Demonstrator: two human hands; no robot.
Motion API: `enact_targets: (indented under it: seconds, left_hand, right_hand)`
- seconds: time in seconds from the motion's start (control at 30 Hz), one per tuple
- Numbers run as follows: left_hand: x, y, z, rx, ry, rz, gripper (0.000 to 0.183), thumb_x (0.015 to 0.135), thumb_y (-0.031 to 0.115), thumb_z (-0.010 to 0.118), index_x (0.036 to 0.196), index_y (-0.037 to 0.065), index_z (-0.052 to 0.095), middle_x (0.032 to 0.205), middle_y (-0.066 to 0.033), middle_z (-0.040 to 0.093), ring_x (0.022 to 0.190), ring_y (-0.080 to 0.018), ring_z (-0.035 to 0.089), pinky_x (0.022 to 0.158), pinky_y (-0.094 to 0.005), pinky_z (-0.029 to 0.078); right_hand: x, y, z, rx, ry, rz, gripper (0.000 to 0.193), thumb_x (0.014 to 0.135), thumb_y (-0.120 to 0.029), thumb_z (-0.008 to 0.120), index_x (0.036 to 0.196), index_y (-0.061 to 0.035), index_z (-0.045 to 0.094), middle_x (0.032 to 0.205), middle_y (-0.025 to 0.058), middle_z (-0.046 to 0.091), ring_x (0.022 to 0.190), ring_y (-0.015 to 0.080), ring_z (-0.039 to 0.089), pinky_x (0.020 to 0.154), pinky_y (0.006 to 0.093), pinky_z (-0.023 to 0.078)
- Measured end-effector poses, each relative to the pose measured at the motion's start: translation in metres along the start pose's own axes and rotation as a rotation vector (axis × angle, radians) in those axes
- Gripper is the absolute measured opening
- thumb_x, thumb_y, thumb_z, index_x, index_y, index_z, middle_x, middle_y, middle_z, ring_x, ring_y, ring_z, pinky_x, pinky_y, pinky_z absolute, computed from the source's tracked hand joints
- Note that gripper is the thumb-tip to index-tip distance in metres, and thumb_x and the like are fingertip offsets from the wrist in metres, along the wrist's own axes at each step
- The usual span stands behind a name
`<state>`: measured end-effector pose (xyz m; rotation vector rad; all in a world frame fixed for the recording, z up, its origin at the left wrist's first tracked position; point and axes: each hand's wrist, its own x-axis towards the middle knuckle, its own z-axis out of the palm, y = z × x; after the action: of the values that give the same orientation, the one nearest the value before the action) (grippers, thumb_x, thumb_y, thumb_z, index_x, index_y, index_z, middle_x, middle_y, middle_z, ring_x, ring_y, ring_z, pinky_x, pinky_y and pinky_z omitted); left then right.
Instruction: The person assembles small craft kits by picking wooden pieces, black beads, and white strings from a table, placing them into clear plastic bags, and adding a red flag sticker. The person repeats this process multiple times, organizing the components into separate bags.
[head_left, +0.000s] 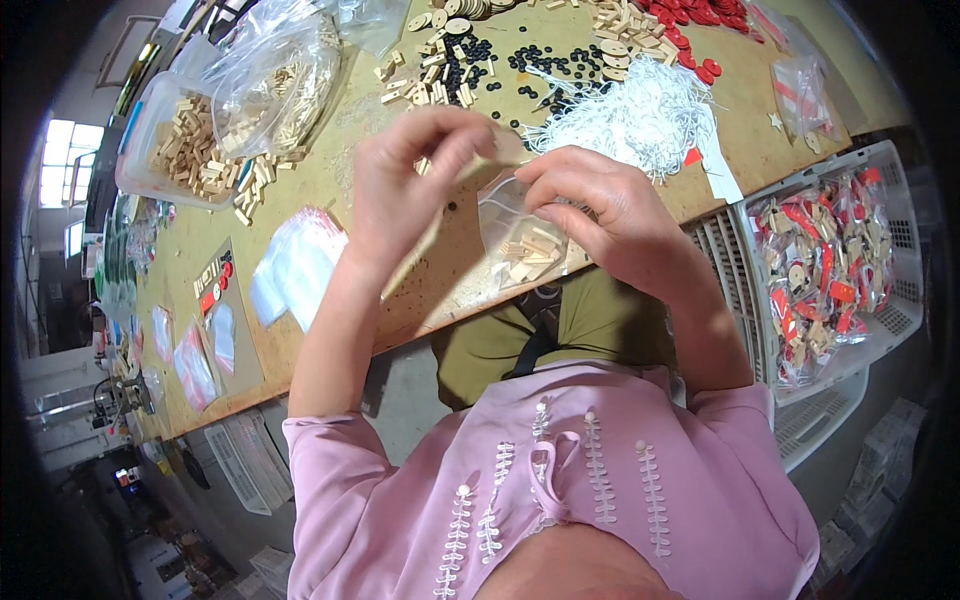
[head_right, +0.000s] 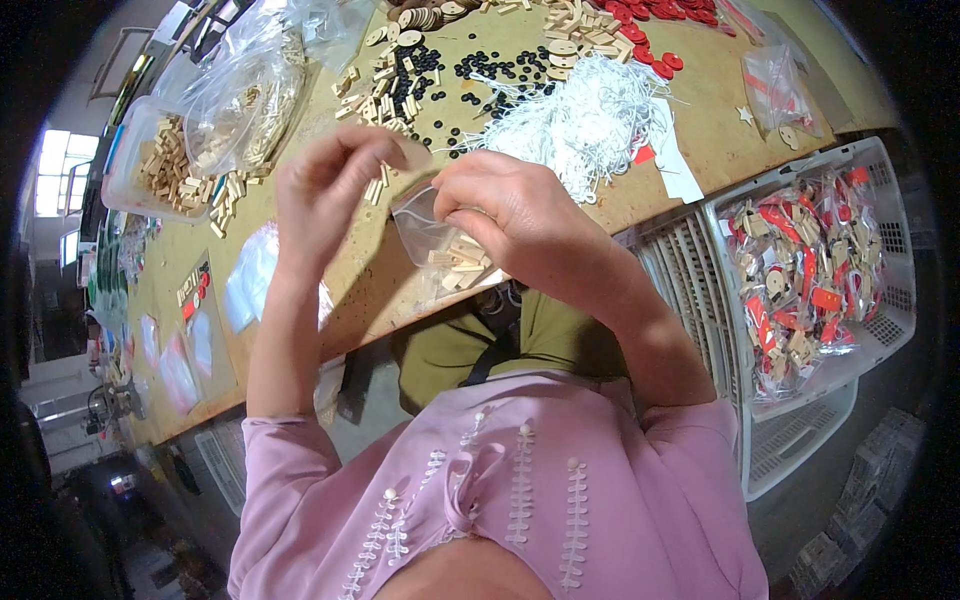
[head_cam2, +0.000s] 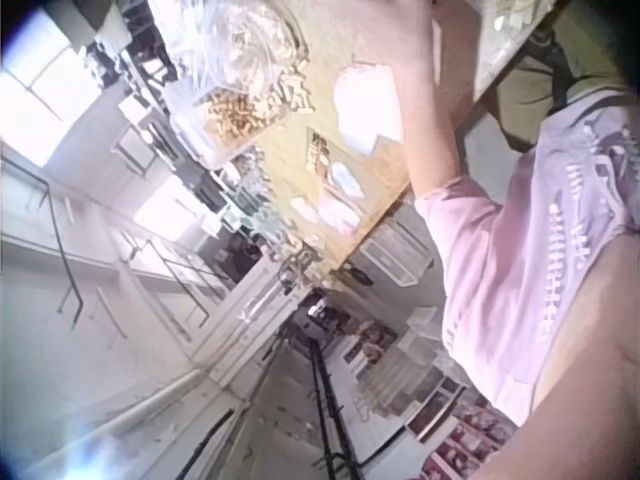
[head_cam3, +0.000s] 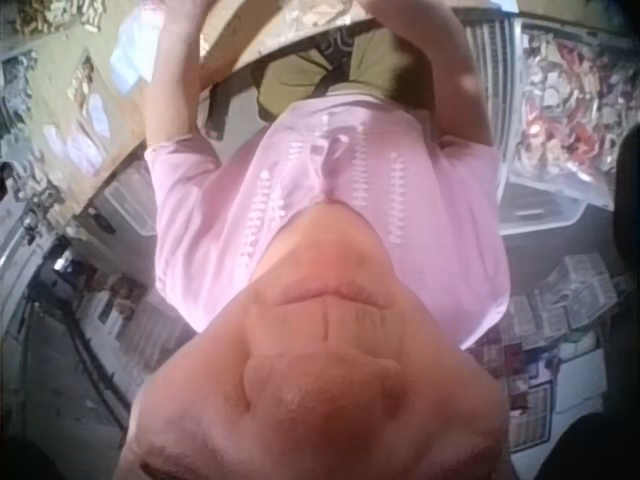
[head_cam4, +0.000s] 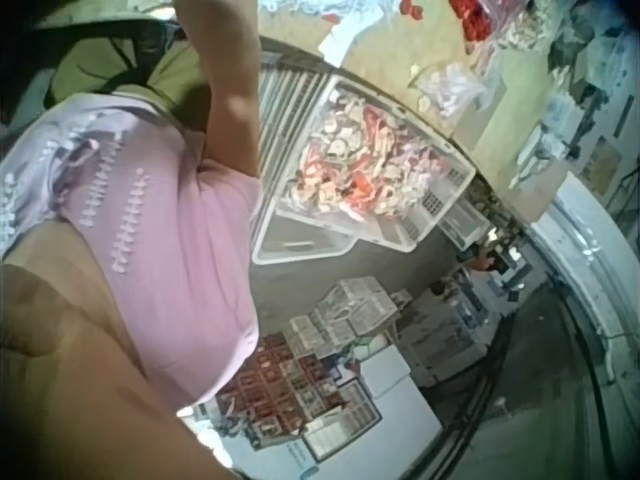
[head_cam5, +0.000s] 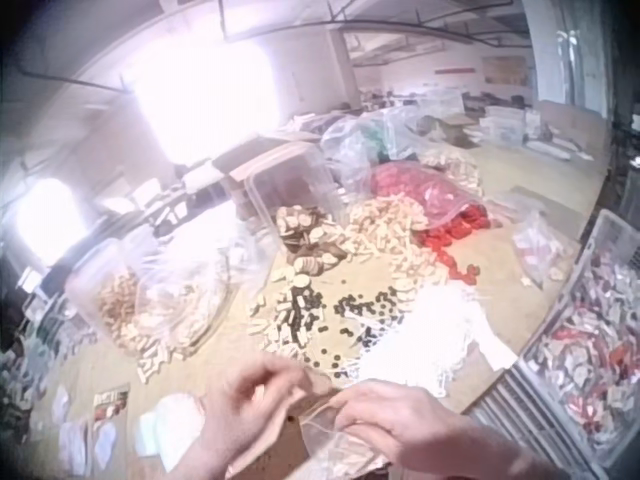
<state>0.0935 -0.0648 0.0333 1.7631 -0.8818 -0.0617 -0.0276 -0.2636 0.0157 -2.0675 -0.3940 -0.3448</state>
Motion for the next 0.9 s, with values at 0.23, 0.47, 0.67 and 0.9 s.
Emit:
enact_targets:
  seconds: [0.23,0.47,0.67,0.9]
  left_hand:
    - [-0.011,0.013,0.001,0.074,-0.137,0.001,0.01,0.09,0.007,0.076,0.099,0.004,0.077,0.085,-0.007,0.073,0.074,-0.0148,0.068,0.065,-0.0281,0.054]
    - [0.036,-0.007,0.015,0.256,-0.132,0.095,0.013,0.094,0.003,0.068,0.104,0.003,0.076,0.09,-0.0116,0.072,0.076,-0.0219,0.069,0.068,-0.0322,0.054]
    - [0.132,-0.106,0.014,0.684,-0.168,0.131,0.026,0.089,-0.001,0.06,0.111,0.004,0.074,0.102,-0.0207,0.072,0.096,-0.0384,0.07,0.087,-0.0445,0.055]
    - [0.182,-0.151,0.011,1.111,-0.284,0.077,0.037,0.082,-0.006,0.057,0.113,0.008,0.073,0.113,-0.019,0.072,0.107,-0.0381,0.069,0.092,-0.0469,0.055]
  right_hand:
    - [-0.005,-0.002,0.003,-0.013,0.031,-0.028,0.011,0.087,-0.001,0.073,0.097,-0.0033,0.07,0.108,0.0138,0.068,0.098,0.0308,0.068,0.083,0.0363,0.055]
    - [-0.021,-0.003,-0.002,-0.018,0.068,-0.003,0.015,0.084,0.003,0.074,0.098,-0.0009,0.072,0.111,0.0144,0.071,0.099,0.0311,0.071,0.083,0.036,0.057]
    - [-0.026,-0.005,0.002,0.164,0.029,0.045,0.012,0.089,0.006,0.068,0.1,0.0013,0.071,0.117,0.0165,0.068,0.099,0.0286,0.071,0.083,0.0345,0.057]
    - [-0.031,0.007,-0.002,0.197,0.018,0.036,0.011,0.091,0.005,0.067,0.101,0.0015,0.07,0.117,0.0154,0.067,0.098,0.0273,0.07,0.083,0.0344,0.057]
